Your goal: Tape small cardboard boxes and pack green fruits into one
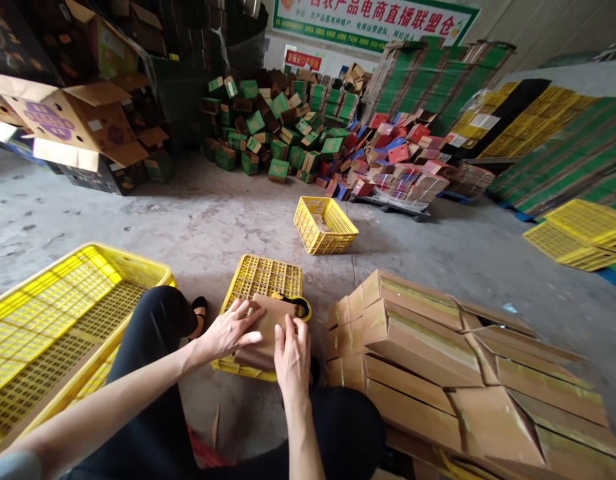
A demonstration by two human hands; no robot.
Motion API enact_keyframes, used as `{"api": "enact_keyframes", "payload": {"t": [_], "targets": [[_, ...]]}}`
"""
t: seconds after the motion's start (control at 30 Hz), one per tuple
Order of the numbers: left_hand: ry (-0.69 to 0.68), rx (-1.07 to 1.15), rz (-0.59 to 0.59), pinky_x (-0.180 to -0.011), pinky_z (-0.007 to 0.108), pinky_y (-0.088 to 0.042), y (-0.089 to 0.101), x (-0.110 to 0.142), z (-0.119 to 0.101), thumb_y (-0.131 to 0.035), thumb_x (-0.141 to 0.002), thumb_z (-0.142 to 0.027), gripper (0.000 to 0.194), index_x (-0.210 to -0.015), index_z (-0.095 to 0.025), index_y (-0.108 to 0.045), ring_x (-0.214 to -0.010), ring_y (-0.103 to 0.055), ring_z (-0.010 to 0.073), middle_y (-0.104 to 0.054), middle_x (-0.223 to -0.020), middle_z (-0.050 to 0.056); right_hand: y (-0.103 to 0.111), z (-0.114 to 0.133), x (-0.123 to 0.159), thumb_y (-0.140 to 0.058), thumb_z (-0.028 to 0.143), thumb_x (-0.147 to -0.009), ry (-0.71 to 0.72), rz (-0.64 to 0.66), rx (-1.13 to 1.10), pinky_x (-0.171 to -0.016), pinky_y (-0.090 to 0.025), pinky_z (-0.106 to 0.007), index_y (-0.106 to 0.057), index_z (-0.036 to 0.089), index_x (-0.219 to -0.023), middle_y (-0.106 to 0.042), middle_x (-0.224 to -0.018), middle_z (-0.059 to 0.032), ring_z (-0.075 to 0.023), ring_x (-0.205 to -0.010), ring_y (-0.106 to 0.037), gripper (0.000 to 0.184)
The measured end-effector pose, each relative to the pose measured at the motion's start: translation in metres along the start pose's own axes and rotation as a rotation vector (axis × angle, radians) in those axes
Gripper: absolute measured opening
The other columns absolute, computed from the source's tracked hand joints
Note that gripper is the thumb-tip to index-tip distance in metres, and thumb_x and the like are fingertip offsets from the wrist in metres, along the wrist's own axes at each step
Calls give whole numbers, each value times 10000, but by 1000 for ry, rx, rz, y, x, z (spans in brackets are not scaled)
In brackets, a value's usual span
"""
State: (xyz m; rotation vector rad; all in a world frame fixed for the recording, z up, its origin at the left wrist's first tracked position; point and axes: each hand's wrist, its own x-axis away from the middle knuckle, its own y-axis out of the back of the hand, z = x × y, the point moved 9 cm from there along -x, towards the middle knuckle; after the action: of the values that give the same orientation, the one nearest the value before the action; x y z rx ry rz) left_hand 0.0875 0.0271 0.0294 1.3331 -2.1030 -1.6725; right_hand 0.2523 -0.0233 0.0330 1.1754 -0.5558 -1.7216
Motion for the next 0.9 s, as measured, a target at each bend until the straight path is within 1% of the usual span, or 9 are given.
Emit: {"api": "enact_keyframes", "payload": {"t": [0.1, 0.17, 0.3, 0.4, 0.47, 0.53, 0.67, 0.77, 0.9], "targets": [[28, -16, -23, -1029, 488, -576, -1, -3, 4, -288, -1051, -726, 751, -1456, -189, -623, -1187, -638, 322, -657, -1311, 160, -6, -7, -1, -360, 530, -1111, -45, -17, -10, -1031, -590, -452, -665, 151, -1428, -667, -1258, -194, -299, -1161, -709, 581], [59, -5, -32, -1065, 500, -555, -3, -1, 8, -304, -1056, -715, 731, -1488, -200, -589, -1241, -623, 327, -633, -1371, 162, -12, -11, 5, -353, 551, -1107, -77, -21, -10, -1050, -583, -447, -636, 131, -1462, -672, -1311, -217, -311, -1208, -702, 619], [130, 48, -41, -1215, 556, -433, -11, 12, 13, -332, -1048, -723, 814, -1629, -155, -386, -1483, -482, 362, -481, -1598, 223, -30, -20, 24, -332, 596, -1097, -141, -12, 21, -1102, -560, -463, -511, 77, -1566, -611, -1495, -269, -350, -1354, -643, 722], [121, 70, -41, -1256, 561, -380, -20, 24, 6, -338, -1047, -722, 878, -1689, -132, -234, -1609, -285, 378, -305, -1712, 255, -44, -18, 37, -283, 558, -1115, -139, 7, 42, -1083, -575, -451, -352, 86, -1658, -577, -1548, -255, -337, -1379, -633, 723], [93, 43, -42, -1260, 581, -363, -24, 30, -5, -354, -1025, -750, 940, -1693, -104, -217, -1627, -190, 408, -247, -1729, 267, -51, -14, 42, -263, 522, -1125, -136, 5, 65, -1058, -588, -438, -243, 107, -1698, -551, -1575, -245, -328, -1377, -637, 708], [58, 5, -31, -1266, 610, -331, -26, 33, -16, -344, -1001, -787, 979, -1684, -91, -260, -1621, -181, 427, -267, -1721, 263, -55, -8, 45, -269, 511, -1126, -128, -10, 94, -1066, -581, -438, -161, 139, -1719, -464, -1646, -235, -331, -1414, -603, 708], [9, -13, 26, -1284, 624, -282, -26, 35, -30, -300, -991, -815, 981, -1658, -98, -347, -1597, -285, 406, -336, -1694, 243, -57, 7, 47, -286, 484, -1127, -46, -17, 142, -1182, -479, -524, -75, 197, -1730, -311, -1738, -188, -353, -1562, -407, 700], [20, 40, 51, -1288, 582, -311, -22, 38, -26, -347, -1002, -790, 942, -1661, -117, -347, -1601, -288, 381, -320, -1705, 224, -58, 17, 51, -303, 449, -1126, 12, 57, 201, -1211, -411, -598, -101, 229, -1730, -355, -1724, -165, -371, -1586, -354, 673], [62, 154, 32, -1288, 542, -347, -19, 43, -9, -366, -1054, -698, 849, -1700, -161, -245, -1631, -188, 342, -254, -1739, 188, -52, 36, 56, -311, 355, -1120, 57, 134, 271, -1234, -295, -706, -92, 263, -1728, -407, -1697, -154, -388, -1596, -327, 653]]}}
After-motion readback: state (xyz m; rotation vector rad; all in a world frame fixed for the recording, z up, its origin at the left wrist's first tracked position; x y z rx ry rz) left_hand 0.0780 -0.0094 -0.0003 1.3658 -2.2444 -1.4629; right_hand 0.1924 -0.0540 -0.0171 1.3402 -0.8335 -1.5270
